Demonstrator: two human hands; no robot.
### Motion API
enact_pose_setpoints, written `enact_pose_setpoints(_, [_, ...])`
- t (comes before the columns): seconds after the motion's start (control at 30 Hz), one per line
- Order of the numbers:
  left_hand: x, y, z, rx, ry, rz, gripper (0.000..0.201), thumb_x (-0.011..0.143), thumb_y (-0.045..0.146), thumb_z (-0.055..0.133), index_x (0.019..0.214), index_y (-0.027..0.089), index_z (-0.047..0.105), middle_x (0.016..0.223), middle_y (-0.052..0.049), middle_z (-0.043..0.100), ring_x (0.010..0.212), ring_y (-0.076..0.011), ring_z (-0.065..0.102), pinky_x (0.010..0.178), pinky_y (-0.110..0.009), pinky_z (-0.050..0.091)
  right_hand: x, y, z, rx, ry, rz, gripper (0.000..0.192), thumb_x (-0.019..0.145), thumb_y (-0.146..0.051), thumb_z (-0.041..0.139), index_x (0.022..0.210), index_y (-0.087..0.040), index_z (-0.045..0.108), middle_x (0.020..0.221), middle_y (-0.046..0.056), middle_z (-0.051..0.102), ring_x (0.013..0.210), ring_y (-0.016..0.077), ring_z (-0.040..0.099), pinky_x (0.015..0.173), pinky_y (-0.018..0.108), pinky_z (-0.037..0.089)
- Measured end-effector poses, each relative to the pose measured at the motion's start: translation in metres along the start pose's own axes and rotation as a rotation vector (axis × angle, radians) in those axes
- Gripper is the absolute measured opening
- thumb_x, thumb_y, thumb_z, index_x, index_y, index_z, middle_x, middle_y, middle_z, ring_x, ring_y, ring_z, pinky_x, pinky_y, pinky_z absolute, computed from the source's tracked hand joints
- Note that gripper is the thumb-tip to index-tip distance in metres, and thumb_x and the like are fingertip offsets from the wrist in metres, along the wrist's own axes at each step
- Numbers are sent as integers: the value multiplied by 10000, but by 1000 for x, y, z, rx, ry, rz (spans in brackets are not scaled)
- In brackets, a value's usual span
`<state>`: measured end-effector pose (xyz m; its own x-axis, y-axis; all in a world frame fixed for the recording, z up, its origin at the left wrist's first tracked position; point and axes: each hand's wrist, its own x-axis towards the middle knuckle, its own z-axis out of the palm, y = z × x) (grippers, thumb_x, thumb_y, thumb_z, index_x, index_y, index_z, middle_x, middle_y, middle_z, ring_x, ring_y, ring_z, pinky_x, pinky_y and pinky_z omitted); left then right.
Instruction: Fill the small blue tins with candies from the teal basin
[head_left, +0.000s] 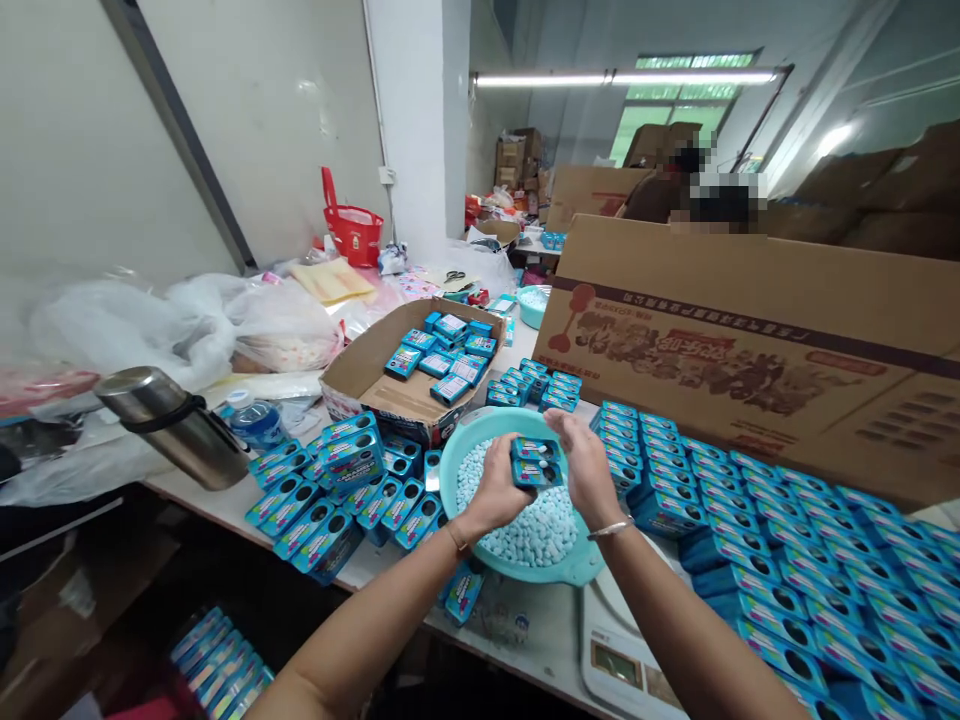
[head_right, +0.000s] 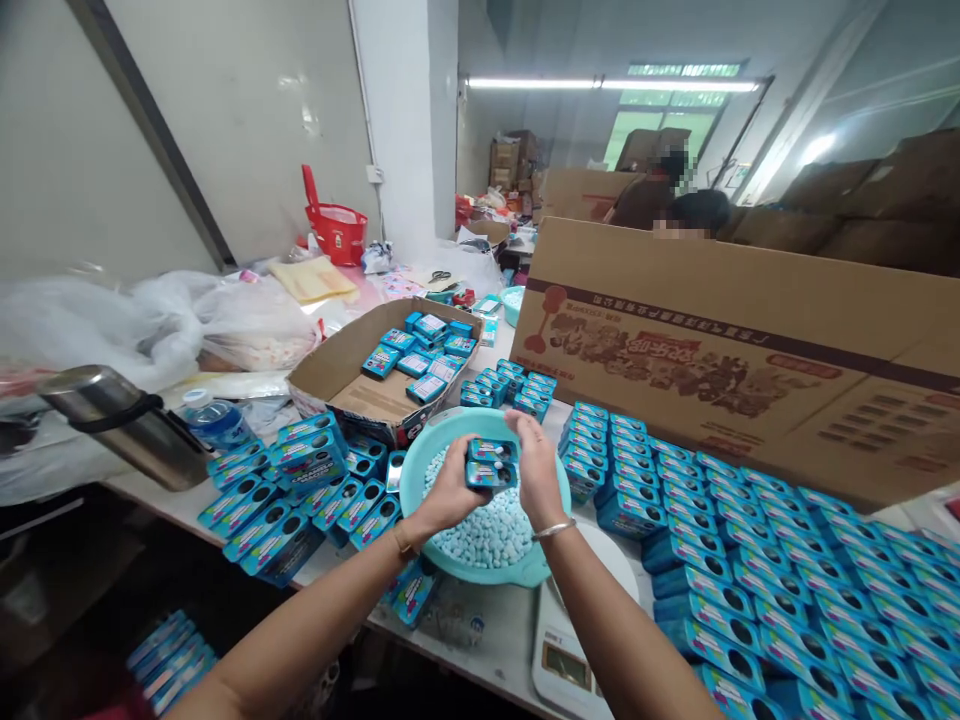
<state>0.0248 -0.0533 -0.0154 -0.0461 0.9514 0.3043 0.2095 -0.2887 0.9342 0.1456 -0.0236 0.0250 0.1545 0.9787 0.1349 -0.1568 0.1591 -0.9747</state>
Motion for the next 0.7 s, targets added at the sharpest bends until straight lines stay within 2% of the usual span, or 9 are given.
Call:
enact_pose_setpoints(0.1, [1,4,2,-18,27,24,711,477,-20,687,1138,192,531,1135,-62,551,1138,-273,498,1043,-431,374,-6,0,-2,-261,-166,-80,384,777,-541,597,939,-220,732,1093,79,706,1103,274,586,1056,455,374])
enact_pose_setpoints(0.27, [5,4,9,-366,-90,-156,786,431,-8,766,1141,201,503,1014,-27,573,906,-209,567,832,-352,493,-8,-2,-6,-472,-217,-271,410,821,-571,547,968,-234,728,1102,80,696,1101,277,578,1072,469,360])
enact_pose_setpoints(0.37, [2,9,0,-344,-42,-173,800,382,-23,792,1107,196,537,1007,-27,579,903,-214,574,848,-371,496,-6,-7,-9,-519,-319,-223,448,787,-612,577,971,-234,731,1087,85,704,1077,291,596,1038,475,396])
enact_pose_setpoints(0.47, [-21,30,-26,-343,-2,-173,856,397,-8,812,1172,200,513,1049,-41,596,952,-233,594,900,-392,491,-6,-15,-13,-418,-300,-109,487,795,-630,578,1063,-243,706,1182,91,683,1141,293,586,999,457,439])
enact_pose_setpoints(0.57, [-59,63,-70,-431,54,-116,811,531,91,818,1246,215,458,1108,-61,619,990,-243,626,922,-386,500,-5,-17,-19,-250,-211,-43,453,805,-629,583,1023,-249,700,1184,98,681,1154,286,594,940,429,486])
enact_pose_setpoints(0.63, [-82,79,-106,-426,206,-78,778,588,161,831,1258,236,442,1119,-63,635,990,-247,648,916,-381,519,-3,-12,-23,-215,-157,-11,425,771,-624,631,947,-245,705,1121,99,700,1116,283,614,902,415,505])
enact_pose_setpoints(0.7, [-94,83,-145,-320,489,-43,732,615,214,841,1235,244,454,1080,-48,655,942,-235,669,903,-384,537,-1,-3,-26,-220,-136,39,425,725,-626,676,896,-238,704,1055,98,713,1058,278,637,872,405,519])
